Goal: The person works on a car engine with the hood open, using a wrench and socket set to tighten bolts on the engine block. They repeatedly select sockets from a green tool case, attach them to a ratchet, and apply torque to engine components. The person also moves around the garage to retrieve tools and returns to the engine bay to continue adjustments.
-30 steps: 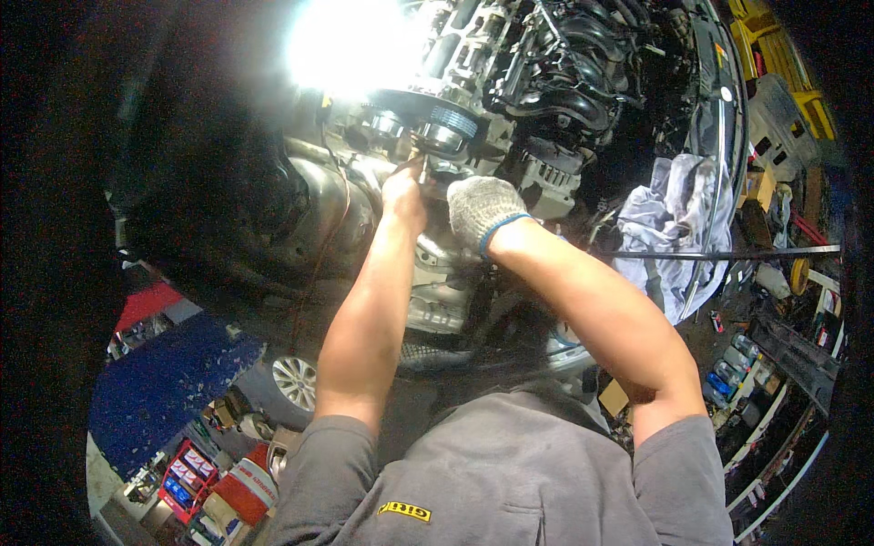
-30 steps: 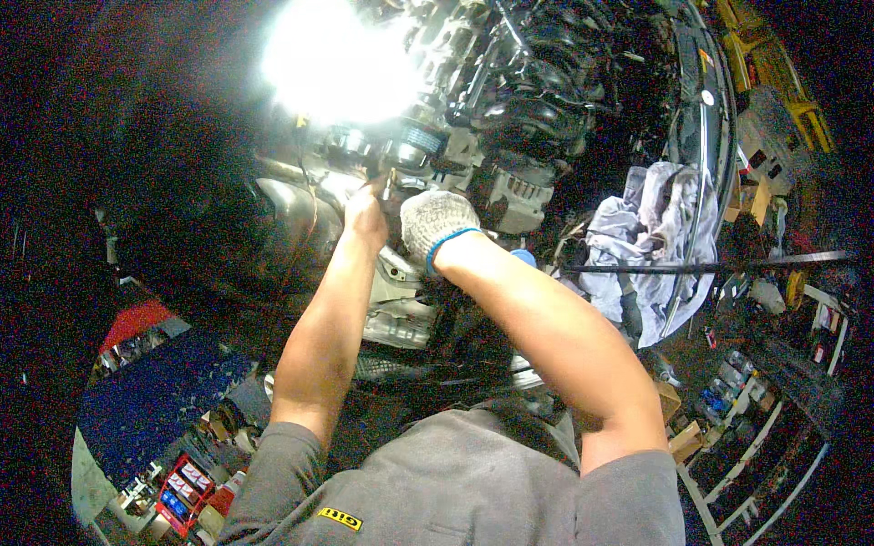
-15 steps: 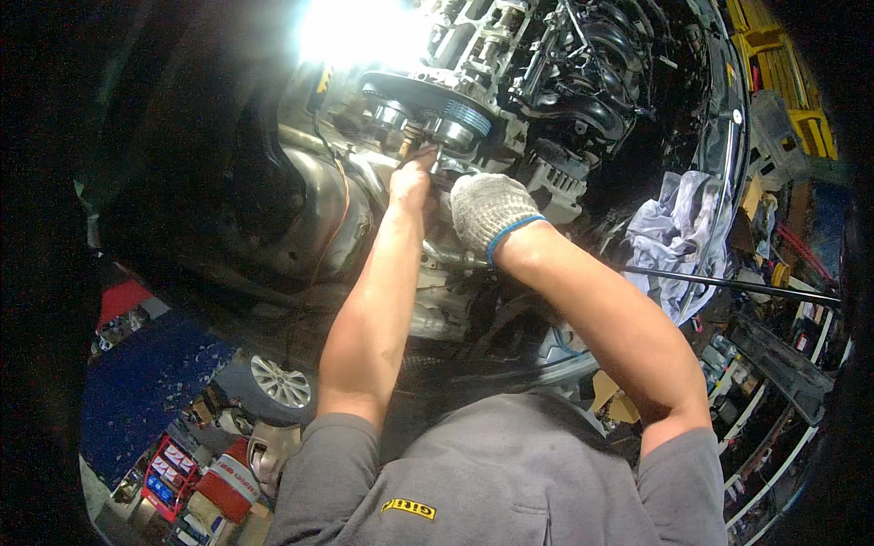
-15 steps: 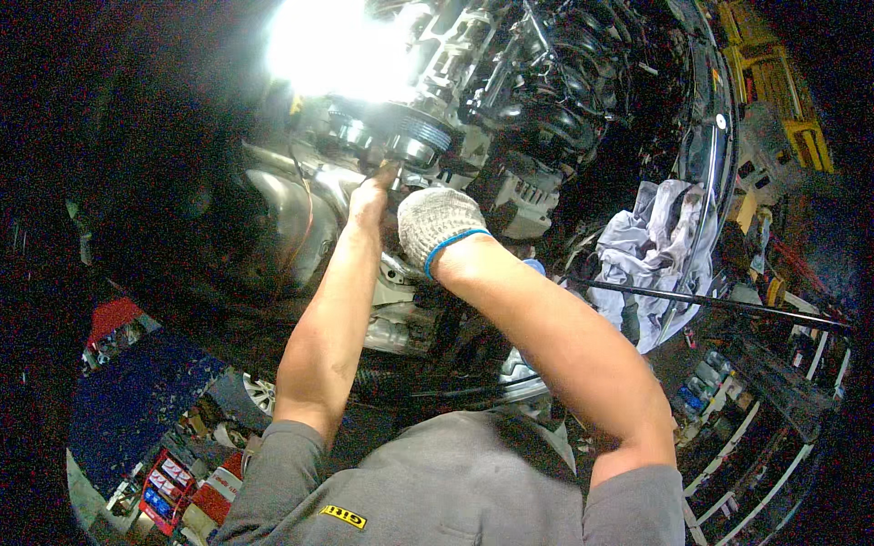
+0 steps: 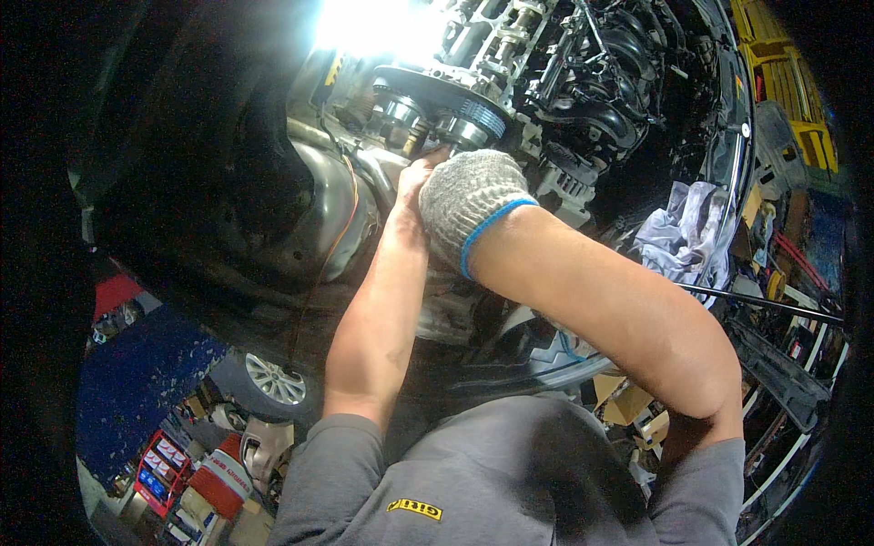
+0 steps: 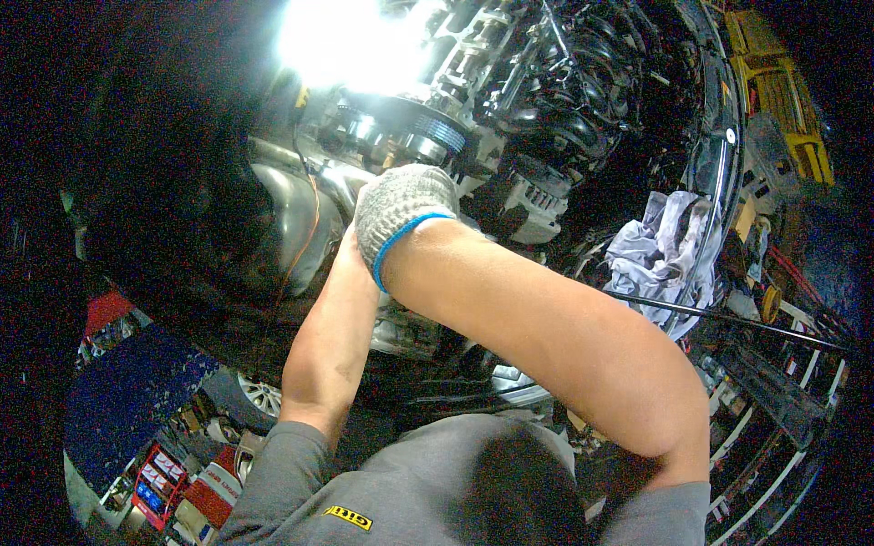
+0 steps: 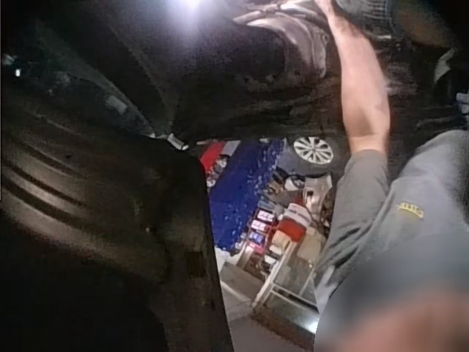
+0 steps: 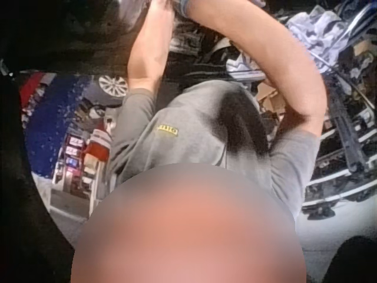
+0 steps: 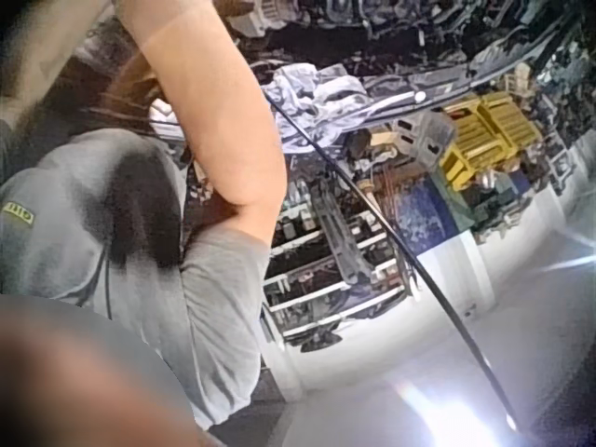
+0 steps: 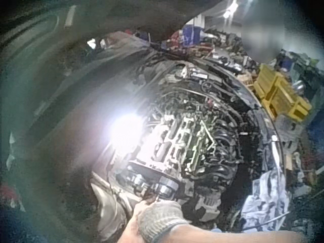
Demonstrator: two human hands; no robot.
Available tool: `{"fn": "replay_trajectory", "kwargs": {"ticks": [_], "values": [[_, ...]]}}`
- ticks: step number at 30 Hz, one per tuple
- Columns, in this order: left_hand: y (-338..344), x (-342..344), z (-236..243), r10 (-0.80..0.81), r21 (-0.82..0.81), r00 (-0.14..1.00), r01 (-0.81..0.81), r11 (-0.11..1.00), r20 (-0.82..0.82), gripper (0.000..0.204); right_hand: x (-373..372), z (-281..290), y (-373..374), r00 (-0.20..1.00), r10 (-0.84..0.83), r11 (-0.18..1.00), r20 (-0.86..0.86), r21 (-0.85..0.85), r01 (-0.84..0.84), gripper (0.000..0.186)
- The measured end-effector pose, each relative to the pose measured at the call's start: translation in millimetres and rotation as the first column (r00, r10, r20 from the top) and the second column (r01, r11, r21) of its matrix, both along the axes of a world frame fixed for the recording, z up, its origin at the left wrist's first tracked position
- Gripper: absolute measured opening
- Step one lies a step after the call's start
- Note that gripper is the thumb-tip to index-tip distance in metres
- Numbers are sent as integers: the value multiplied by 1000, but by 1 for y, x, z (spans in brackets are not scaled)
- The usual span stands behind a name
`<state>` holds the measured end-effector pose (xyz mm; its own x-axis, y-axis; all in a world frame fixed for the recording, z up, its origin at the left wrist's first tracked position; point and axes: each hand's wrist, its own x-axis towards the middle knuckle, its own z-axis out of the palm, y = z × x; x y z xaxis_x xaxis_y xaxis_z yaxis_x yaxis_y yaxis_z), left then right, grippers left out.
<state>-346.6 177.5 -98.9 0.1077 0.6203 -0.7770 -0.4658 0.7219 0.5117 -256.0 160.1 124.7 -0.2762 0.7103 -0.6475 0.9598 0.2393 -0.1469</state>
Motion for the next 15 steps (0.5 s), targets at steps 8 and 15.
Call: {"fn": "replay_trajectory", "kwargs": {"ticks": [8,15], "values": [[-12,9,10,132,137,991,-130,982,-4,18,64,-46,-58,988,-122,971,-96,197,139,19],[-13,7,-1,170,176,984,-175,969,43,19,94,-106,-83,946,-244,944,-214,172,282,22]]}}
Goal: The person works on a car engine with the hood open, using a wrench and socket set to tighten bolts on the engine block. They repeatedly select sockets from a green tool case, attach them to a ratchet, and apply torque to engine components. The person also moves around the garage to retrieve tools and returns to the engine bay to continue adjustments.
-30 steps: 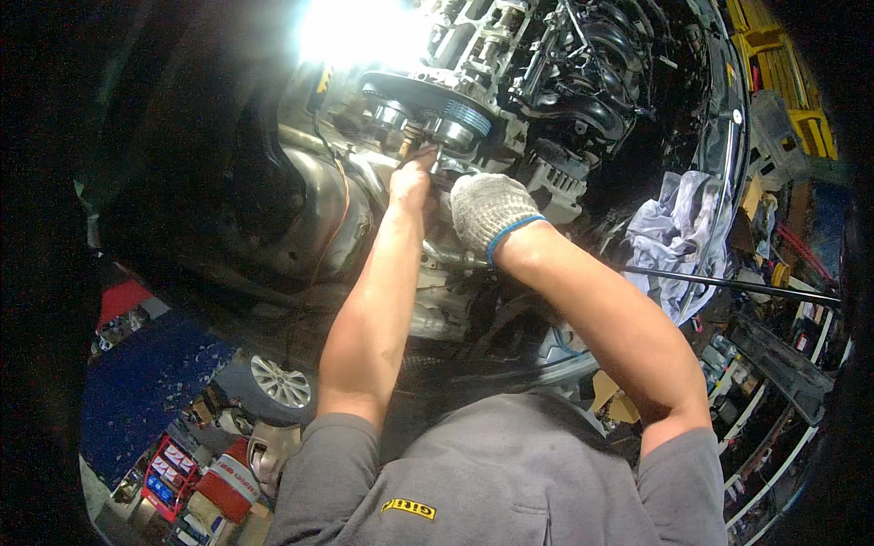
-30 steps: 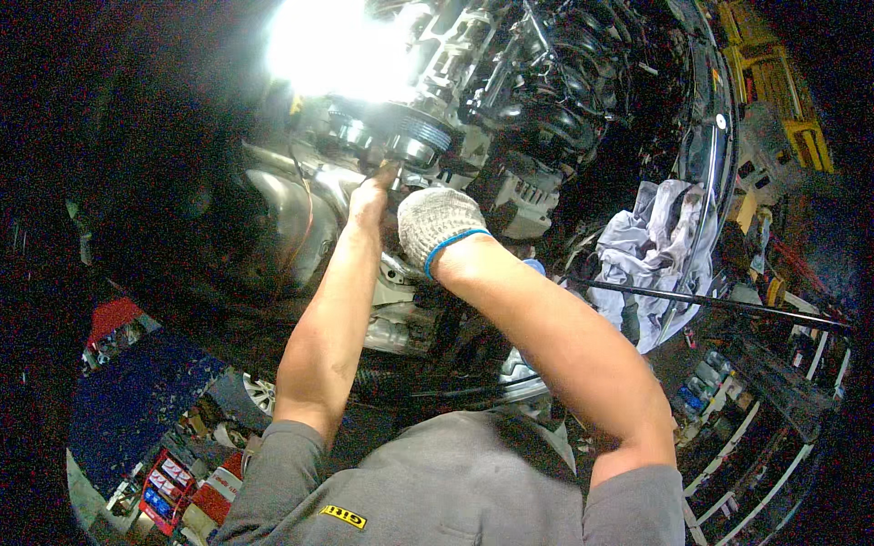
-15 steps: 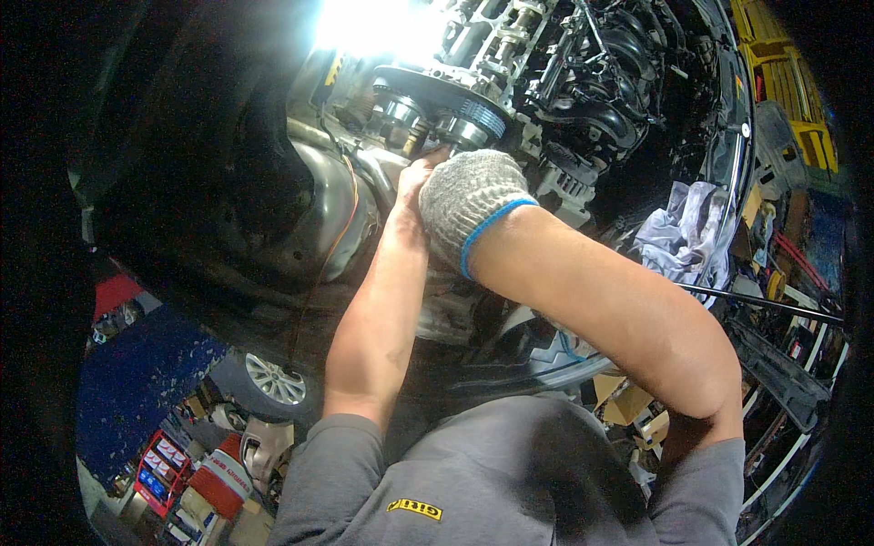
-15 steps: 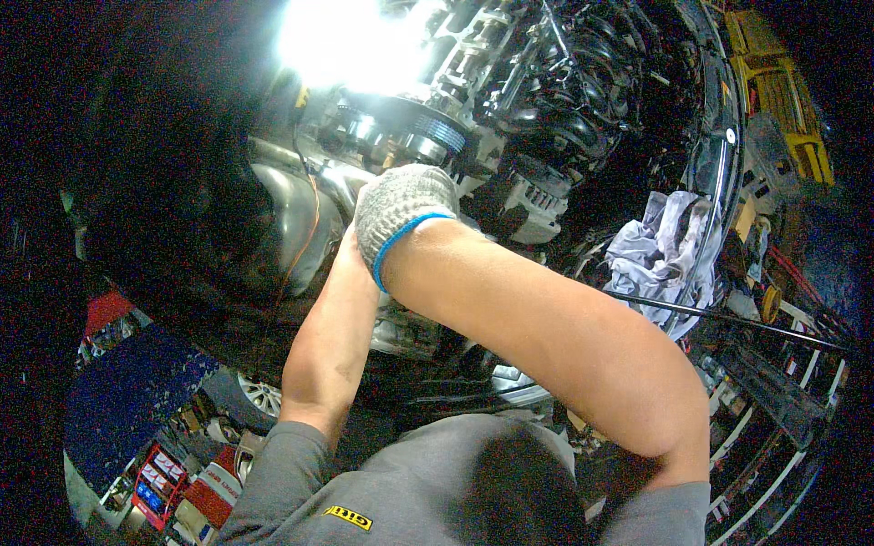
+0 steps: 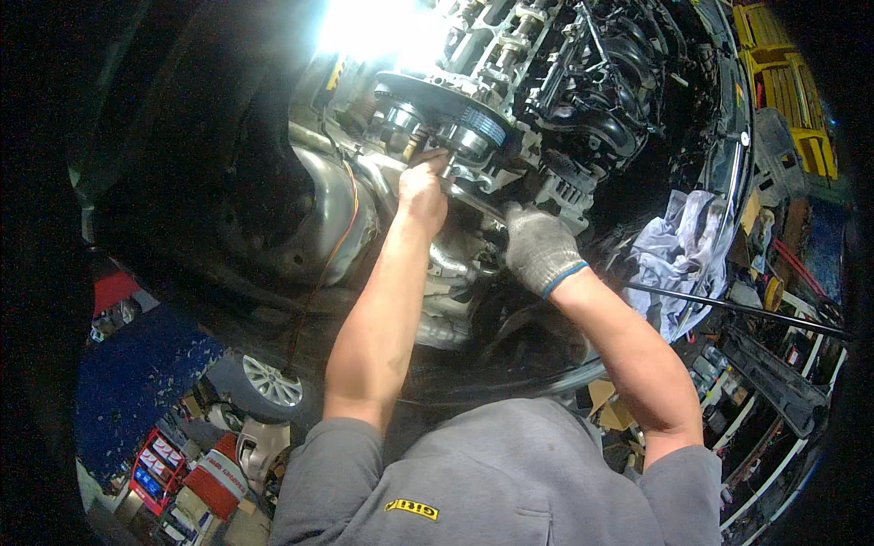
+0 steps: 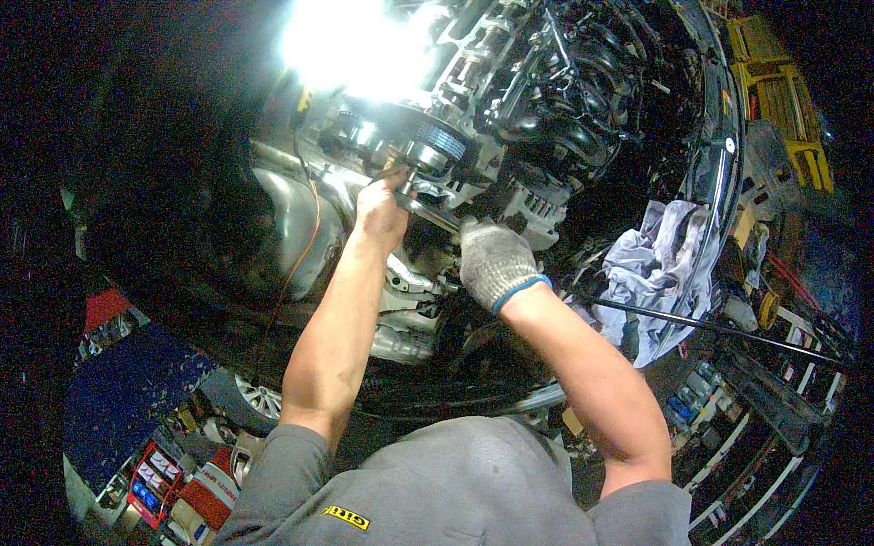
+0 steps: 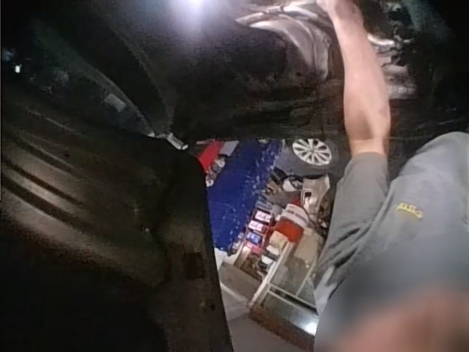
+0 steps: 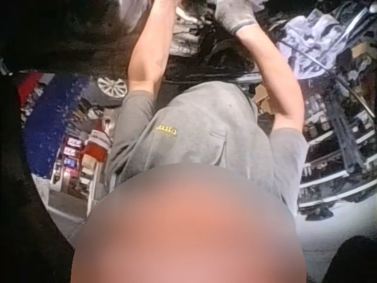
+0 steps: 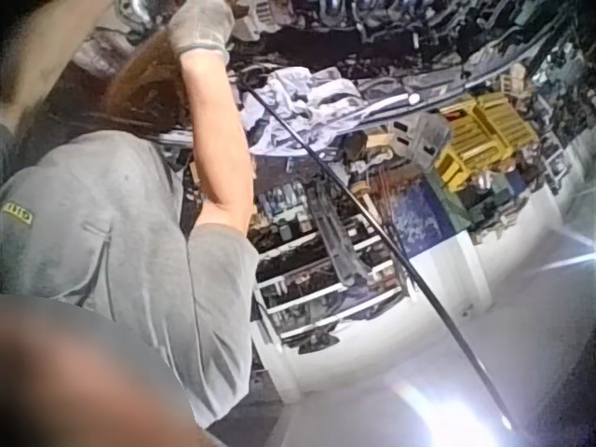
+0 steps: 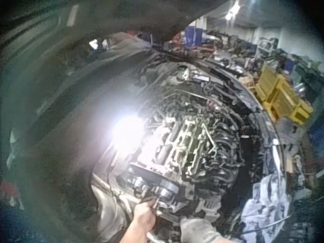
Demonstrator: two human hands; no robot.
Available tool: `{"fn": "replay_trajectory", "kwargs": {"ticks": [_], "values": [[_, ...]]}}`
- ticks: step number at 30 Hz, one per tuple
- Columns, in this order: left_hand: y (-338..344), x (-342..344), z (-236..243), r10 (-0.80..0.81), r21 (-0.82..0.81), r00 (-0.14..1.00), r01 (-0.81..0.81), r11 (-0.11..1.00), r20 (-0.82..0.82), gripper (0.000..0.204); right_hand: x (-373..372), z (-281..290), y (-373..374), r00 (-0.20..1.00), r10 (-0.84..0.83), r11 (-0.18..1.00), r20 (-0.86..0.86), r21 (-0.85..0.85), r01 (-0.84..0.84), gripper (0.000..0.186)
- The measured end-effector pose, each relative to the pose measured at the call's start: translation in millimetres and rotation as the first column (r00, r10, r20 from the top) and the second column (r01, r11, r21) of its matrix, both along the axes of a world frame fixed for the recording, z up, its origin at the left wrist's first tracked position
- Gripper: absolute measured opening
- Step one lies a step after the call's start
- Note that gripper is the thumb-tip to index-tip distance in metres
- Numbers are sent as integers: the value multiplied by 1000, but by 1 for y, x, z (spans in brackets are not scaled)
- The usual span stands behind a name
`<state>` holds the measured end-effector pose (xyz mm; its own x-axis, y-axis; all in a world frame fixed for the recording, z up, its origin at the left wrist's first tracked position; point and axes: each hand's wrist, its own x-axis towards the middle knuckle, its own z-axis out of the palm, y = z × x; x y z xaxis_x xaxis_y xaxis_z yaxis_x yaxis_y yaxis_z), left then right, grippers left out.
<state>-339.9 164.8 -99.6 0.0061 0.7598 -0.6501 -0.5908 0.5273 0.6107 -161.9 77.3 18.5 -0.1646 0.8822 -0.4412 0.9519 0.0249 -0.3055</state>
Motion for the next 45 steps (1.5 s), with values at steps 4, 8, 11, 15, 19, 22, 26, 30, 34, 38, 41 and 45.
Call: {"fn": "replay_trajectory", "kwargs": {"ticks": [4,8,11,15,19,22,26,30,34,38,41,45], "values": [[-5,-11,11,-15,-16,985,18,1000,173,24,5,-15,-4,996,-73,995,-58,-76,68,25],[-20,-28,28,-320,-4,941,322,947,109,57,9,-21,-3,993,-72,995,-90,-75,66,25],[-25,-32,34,-367,39,927,364,930,85,67,10,-22,-2,995,-79,995,-68,-63,75,24],[-30,-28,32,-341,49,939,338,940,54,72,13,-25,0,998,-11,998,-63,-67,7,23],[-31,-20,23,-368,78,916,384,920,-160,72,10,-23,4,997,-66,991,-42,-116,61,18],[-30,-19,19,-357,107,928,368,924,-109,63,9,-4,7,995,-47,999,-89,-27,45,17],[-23,-20,22,-217,-32,959,226,974,182,35,-9,45,24,998,33,999,-59,10,-32,18],[-17,-16,30,-250,-214,966,232,949,-64,32,-66,83,55,972,234,970,27,57,-235,21],[-15,-9,32,-241,-186,969,226,956,-61,32,-90,89,72,975,218,975,32,25,-219,18],[-24,-5,28,-157,-77,986,162,984,63,27,-11,52,37,984,179,984,21,1,-179,18],[-26,-4,24,-205,0,977,206,979,-55,24,13,5,8,989,114,991,99,-86,-106,19],[-30,-4,19,-248,13,948,255,967,-201,26,18,-22,-3,996,83,996,40,-43,-81,22]]}}
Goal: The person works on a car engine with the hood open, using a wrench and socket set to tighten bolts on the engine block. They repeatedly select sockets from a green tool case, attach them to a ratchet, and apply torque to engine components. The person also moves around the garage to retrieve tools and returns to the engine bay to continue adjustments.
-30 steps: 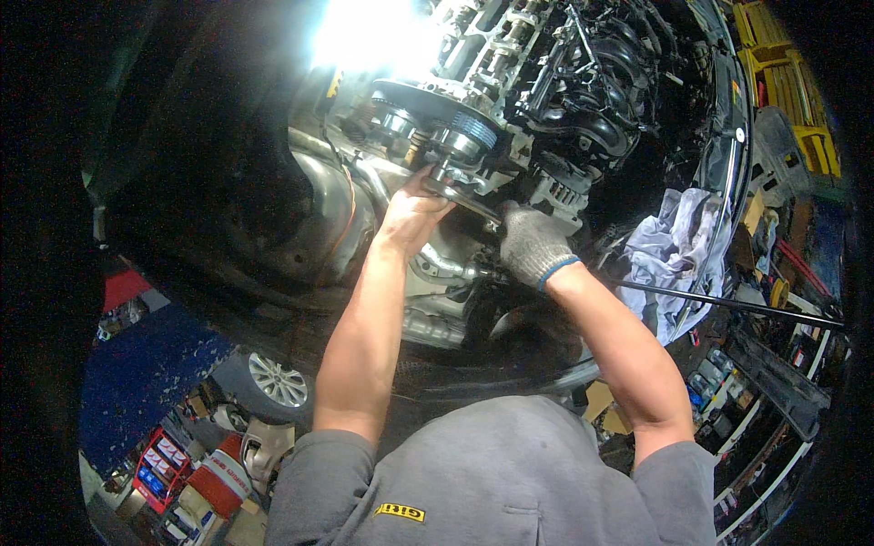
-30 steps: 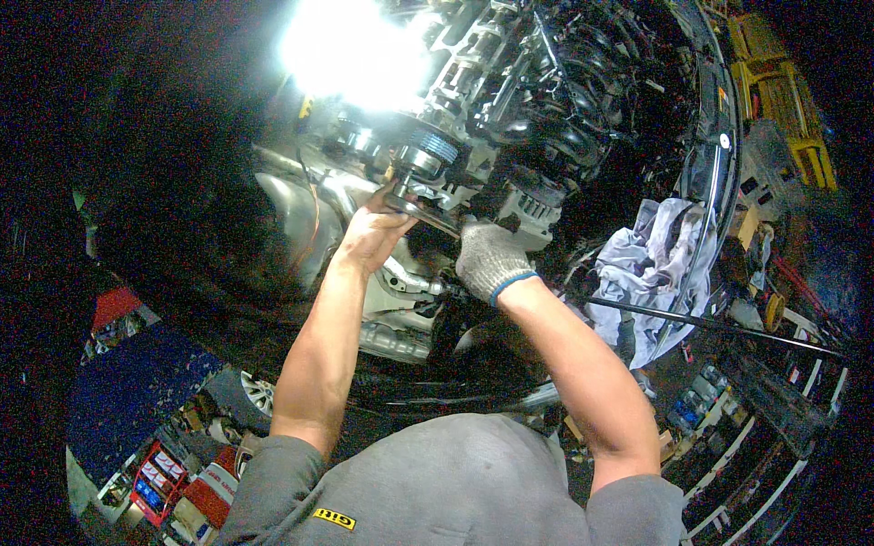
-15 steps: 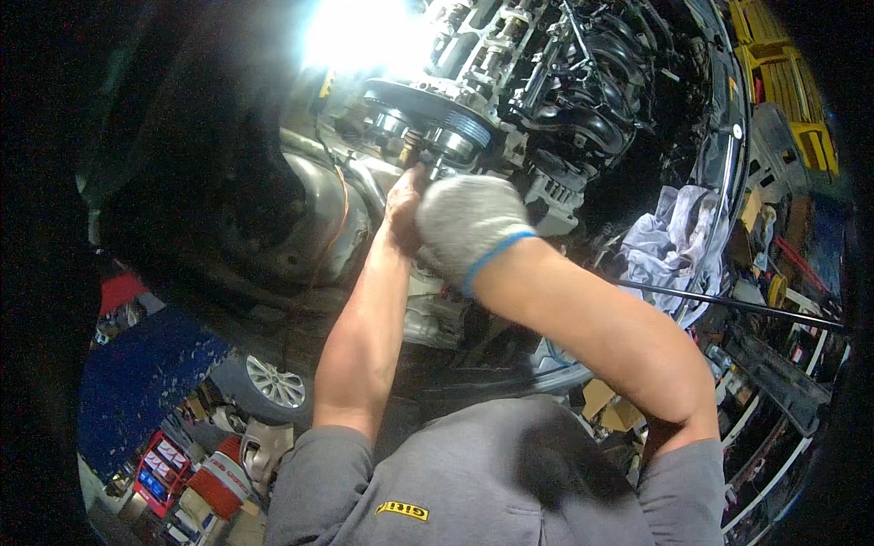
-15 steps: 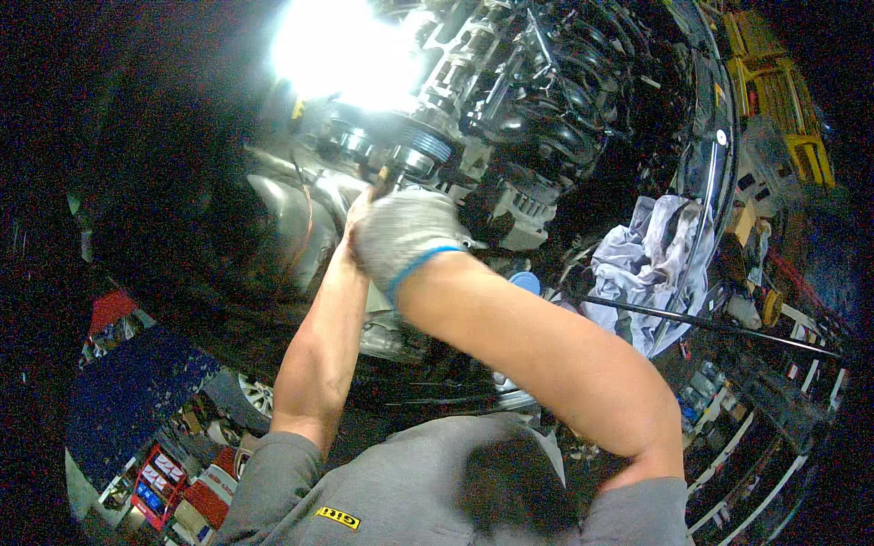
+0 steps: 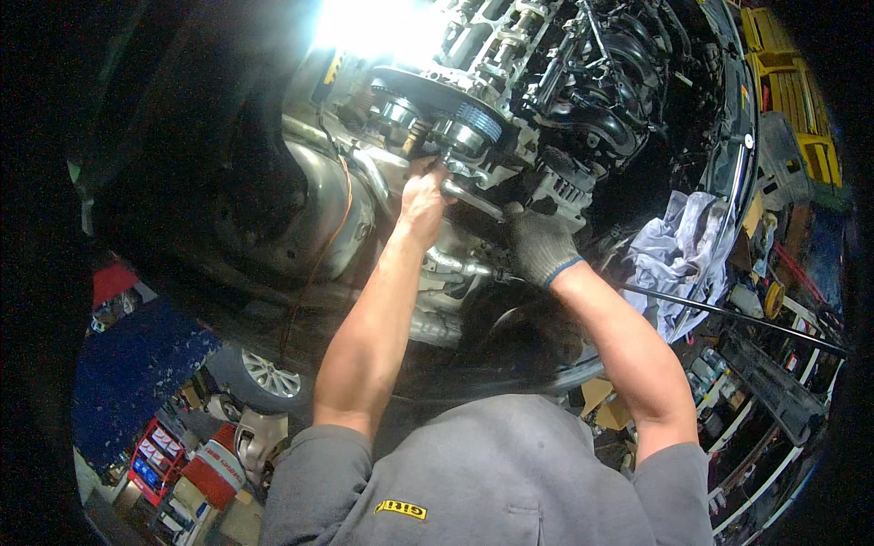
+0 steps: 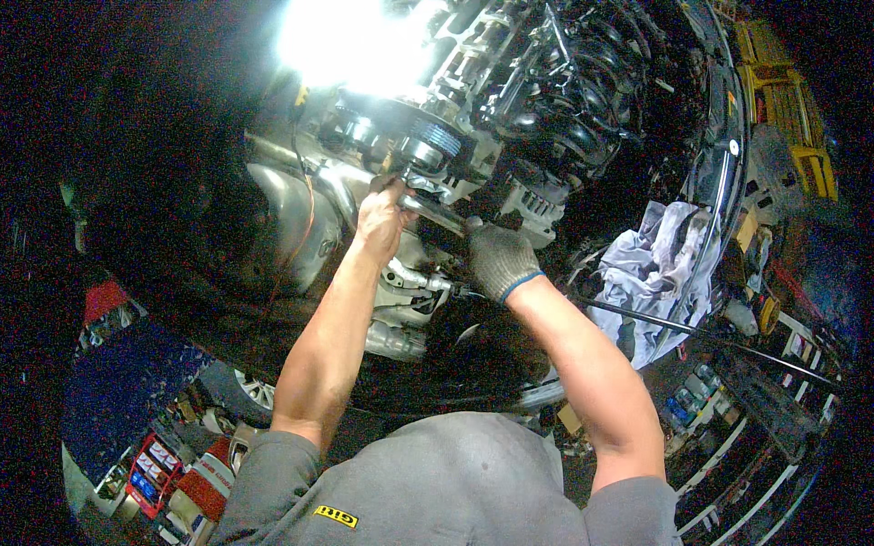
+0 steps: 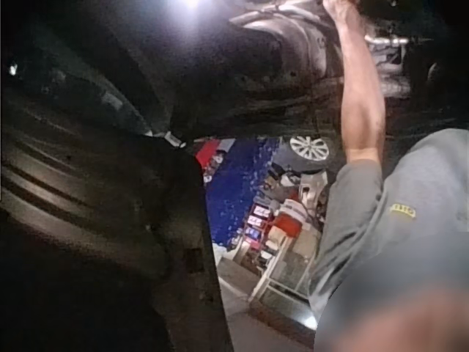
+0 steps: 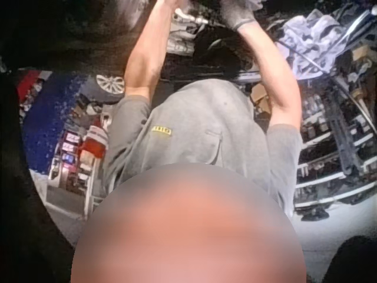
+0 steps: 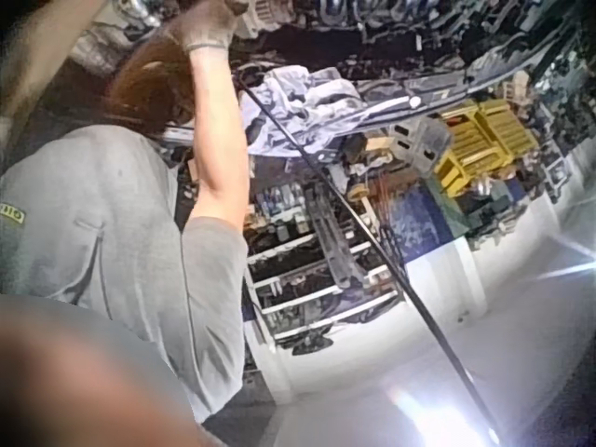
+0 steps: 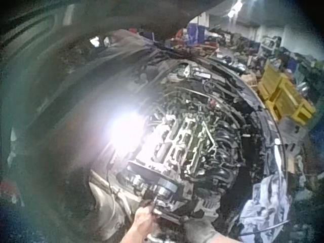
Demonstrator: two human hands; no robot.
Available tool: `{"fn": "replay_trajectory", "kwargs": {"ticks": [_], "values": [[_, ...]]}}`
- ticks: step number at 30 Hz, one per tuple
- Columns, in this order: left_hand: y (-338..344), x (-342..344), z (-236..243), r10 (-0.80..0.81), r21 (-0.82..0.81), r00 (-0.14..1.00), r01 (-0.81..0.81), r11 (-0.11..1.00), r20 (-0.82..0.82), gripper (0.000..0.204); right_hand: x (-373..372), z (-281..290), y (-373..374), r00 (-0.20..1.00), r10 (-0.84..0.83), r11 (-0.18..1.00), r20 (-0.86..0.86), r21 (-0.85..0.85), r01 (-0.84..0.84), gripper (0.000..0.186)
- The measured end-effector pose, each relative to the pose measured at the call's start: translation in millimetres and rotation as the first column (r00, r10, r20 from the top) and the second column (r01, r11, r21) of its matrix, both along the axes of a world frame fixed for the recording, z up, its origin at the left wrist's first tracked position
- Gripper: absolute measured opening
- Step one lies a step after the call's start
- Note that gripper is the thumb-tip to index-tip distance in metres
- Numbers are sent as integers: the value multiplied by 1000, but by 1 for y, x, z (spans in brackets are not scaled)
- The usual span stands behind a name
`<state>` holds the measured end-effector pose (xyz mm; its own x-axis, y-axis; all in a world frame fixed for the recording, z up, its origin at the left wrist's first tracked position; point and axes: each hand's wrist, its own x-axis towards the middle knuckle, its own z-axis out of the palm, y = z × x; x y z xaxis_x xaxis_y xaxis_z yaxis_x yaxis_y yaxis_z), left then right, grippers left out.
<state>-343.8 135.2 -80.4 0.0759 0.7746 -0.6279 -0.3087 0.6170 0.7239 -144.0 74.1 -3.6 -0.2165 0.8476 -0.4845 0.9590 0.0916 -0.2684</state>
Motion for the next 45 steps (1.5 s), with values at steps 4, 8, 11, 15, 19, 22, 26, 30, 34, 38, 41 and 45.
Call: {"fn": "replay_trajectory", "kwargs": {"ticks": [4,8,11,15,19,22,26,30,34,38,41,45], "values": [[5,-4,-4,42,-115,990,-27,993,135,26,-12,50,24,999,50,998,12,-24,-50,19],[11,-10,2,54,-341,981,13,940,187,33,-76,118,72,953,301,950,-30,100,-297,19],[7,-12,10,99,-328,975,-30,944,197,31,-117,137,90,964,262,964,33,43,-263,22],[9,-6,8,103,-292,980,-51,955,167,30,-63,106,56,978,208,978,-23,26,-208,21],[3,-2,-1,74,-43,991,-69,997,112,29,-8,41,14,987,152,988,48,35,-153,26],[2,-4,-4,14,-51,999,-11,999,45,29,5,5,-4,990,121,984,78,122,-130,29],[3,-3,-3,4,-66,1000,-4,998,8,29,0,20,2,994,105,993,14,45,-106,22],[7,-4,2,155,-202,965,-112,973,212,38,-28,85,32,992,114,988,-58,112,-107,16],[11,-9,7,118,-222,965,-65,973,233,37,-67,114,53,967,247,929,-61,297,-219,15],[6,-8,4,70,-217,984,-33,976,163,28,-38,99,31,991,131,970,7,206,-130,13],[2,-1,-3,77,-11,967,-77,997,242,24,-17,65,8,996,88,970,32,224,-92,10],[2,-3,-10,8,-1,987,-8,1000,163,24,1,24,-7,988,90,952,-126,302,-48,20]]}}
